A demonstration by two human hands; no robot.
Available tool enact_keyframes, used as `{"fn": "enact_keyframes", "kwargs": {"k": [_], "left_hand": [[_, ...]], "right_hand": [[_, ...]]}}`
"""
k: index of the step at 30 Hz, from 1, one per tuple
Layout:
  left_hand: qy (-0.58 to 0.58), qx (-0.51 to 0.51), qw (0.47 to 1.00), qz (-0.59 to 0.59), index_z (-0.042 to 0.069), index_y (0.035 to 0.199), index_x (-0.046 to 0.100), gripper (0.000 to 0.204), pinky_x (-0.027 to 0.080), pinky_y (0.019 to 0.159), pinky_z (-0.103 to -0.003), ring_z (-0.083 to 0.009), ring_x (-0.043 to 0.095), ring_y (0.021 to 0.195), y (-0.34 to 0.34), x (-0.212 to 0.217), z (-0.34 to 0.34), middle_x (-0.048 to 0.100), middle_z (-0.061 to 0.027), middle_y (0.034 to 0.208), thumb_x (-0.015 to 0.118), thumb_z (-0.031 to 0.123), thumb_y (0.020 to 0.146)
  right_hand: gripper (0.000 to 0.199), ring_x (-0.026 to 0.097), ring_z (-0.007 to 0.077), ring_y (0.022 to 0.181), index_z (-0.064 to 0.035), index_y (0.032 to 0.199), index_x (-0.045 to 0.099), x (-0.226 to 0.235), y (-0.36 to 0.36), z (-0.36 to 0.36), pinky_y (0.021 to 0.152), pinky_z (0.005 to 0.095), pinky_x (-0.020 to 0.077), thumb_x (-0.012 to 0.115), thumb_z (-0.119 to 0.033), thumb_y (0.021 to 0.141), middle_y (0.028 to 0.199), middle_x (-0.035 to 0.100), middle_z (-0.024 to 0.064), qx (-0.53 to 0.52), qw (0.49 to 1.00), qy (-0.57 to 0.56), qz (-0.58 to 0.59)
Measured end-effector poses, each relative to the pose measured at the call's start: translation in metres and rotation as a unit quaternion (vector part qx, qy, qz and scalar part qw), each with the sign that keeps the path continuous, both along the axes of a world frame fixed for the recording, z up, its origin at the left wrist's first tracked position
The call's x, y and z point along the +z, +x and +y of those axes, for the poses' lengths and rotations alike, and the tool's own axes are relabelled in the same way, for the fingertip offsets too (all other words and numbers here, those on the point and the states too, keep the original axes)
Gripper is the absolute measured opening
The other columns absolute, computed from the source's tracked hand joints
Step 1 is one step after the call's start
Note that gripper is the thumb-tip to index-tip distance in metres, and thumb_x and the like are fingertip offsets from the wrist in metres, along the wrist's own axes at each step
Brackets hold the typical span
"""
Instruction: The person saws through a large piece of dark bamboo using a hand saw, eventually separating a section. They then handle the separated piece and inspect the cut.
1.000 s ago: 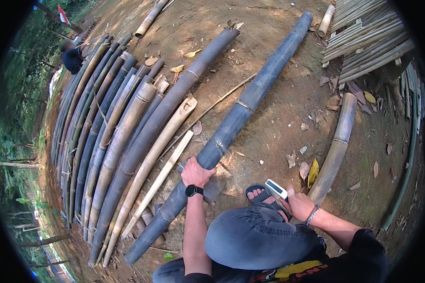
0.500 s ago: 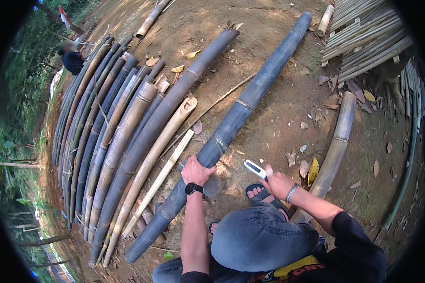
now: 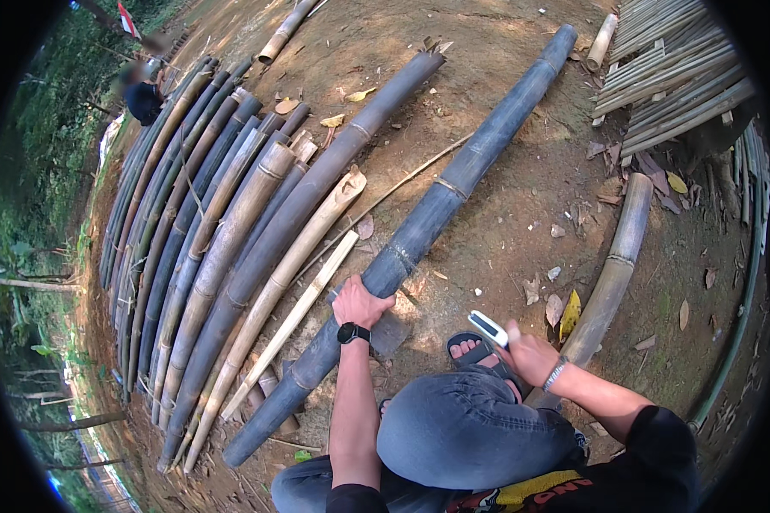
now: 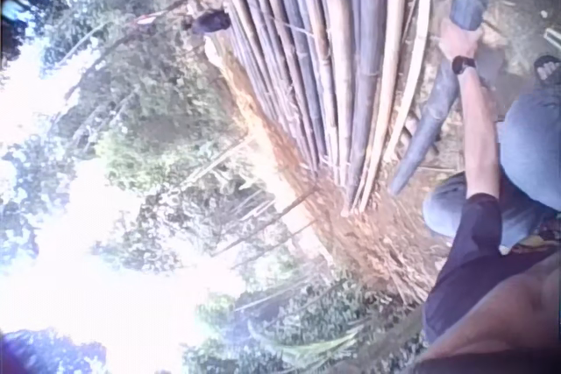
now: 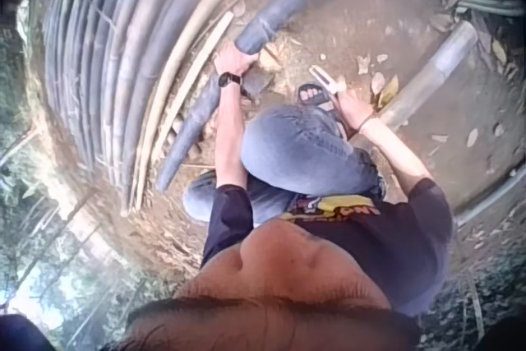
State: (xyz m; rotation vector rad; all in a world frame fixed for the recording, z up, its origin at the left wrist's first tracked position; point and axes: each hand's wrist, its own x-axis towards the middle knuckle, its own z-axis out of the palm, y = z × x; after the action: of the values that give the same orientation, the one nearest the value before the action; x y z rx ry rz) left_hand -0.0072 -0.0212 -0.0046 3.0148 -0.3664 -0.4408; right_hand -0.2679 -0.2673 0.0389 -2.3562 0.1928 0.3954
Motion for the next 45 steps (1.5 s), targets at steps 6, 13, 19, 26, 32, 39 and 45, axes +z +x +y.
{"fn": "enact_keyframes", "kwargs": {"k": [6,13,19,26,32,39,45], "left_hand": [[0.011,0.003,1.0,-0.01,-0.001,0.105,0.061,0.071,0.055,0.084,-0.041,-0.0332,0.068,0.096,-0.004,0.013,0.013,0.068,-0.0189,0.105,0.077,0.049,0.058],[0.006,0.01,1.0,0.003,-0.001,0.104,0.061,0.071,0.056,0.084,-0.041,-0.0333,0.068,0.096,-0.005,0.01,0.008,0.068,-0.0189,0.103,0.077,0.05,0.058],[-0.006,-0.004,1.0,-0.015,-0.001,0.104,0.061,0.07,0.056,0.083,-0.041,-0.0335,0.068,0.096,0.0,0.006,0.002,0.067,-0.0192,0.105,0.077,0.05,0.058],[0.002,0.016,1.0,-0.021,-0.001,0.101,0.06,0.072,0.055,0.084,-0.042,-0.0349,0.067,0.095,-0.002,0.006,0.011,0.068,-0.0198,0.105,0.078,0.052,0.057],[-0.004,0.012,1.0,-0.005,-0.001,0.101,0.06,0.072,0.055,0.083,-0.042,-0.035,0.067,0.094,-0.002,0.002,0.014,0.068,-0.0203,0.103,0.076,0.053,0.057],[-0.029,0.005,0.999,-0.016,-0.001,0.101,0.061,0.072,0.055,0.083,-0.043,-0.0355,0.067,0.094,0.0,0.0,0.005,0.068,-0.0208,0.104,0.077,0.052,0.056],[-0.003,0.011,1.0,0.002,-0.001,0.103,0.061,0.073,0.055,0.084,-0.042,-0.034,0.068,0.095,-0.004,0.005,0.009,0.068,-0.0193,0.104,0.078,0.052,0.056]], "right_hand": [[0.043,0.066,0.0453,0.067,0.0068,0.117,0.038,0.008,-0.032,-0.002,0.059,0.0541,0.0535,0.055,-0.028,0.098,0.069,0.064,0.028,-0.009,0.999,-0.007,0.05],[0.042,0.063,0.048,0.064,0.0052,0.113,0.039,-0.016,-0.01,0.005,0.056,0.0556,0.0503,0.057,-0.029,0.097,0.066,0.062,0.0281,-0.031,0.999,0.002,0.031],[0.043,0.062,0.049,0.064,0.0059,0.114,0.037,-0.023,0.021,0.005,0.057,0.0554,0.0497,0.059,-0.026,0.096,0.066,0.061,0.0273,-0.009,1.0,0.003,-0.007],[0.043,0.062,0.0513,0.067,0.0077,0.115,0.036,0.001,-0.031,-0.006,0.061,0.0587,0.049,0.061,-0.022,0.095,0.068,0.061,0.0299,-0.02,0.998,0.022,0.056],[0.038,0.064,0.0486,0.067,0.0036,0.11,0.039,-0.014,0.002,0.009,0.058,0.0545,0.0526,0.054,-0.03,0.099,0.068,0.063,0.0274,-0.029,0.999,-0.001,0.021],[0.039,0.063,0.0495,0.067,0.0038,0.113,0.038,-0.031,0.03,0.015,0.057,0.056,0.0502,0.054,-0.028,0.099,0.069,0.063,0.0285,-0.025,1.0,-0.001,0.003],[0.042,0.063,0.0491,0.065,0.0069,0.114,0.038,-0.016,-0.005,0.0,0.056,0.056,0.0502,0.061,-0.022,0.095,0.068,0.062,0.03,-0.017,0.999,-0.009,0.045]]}}
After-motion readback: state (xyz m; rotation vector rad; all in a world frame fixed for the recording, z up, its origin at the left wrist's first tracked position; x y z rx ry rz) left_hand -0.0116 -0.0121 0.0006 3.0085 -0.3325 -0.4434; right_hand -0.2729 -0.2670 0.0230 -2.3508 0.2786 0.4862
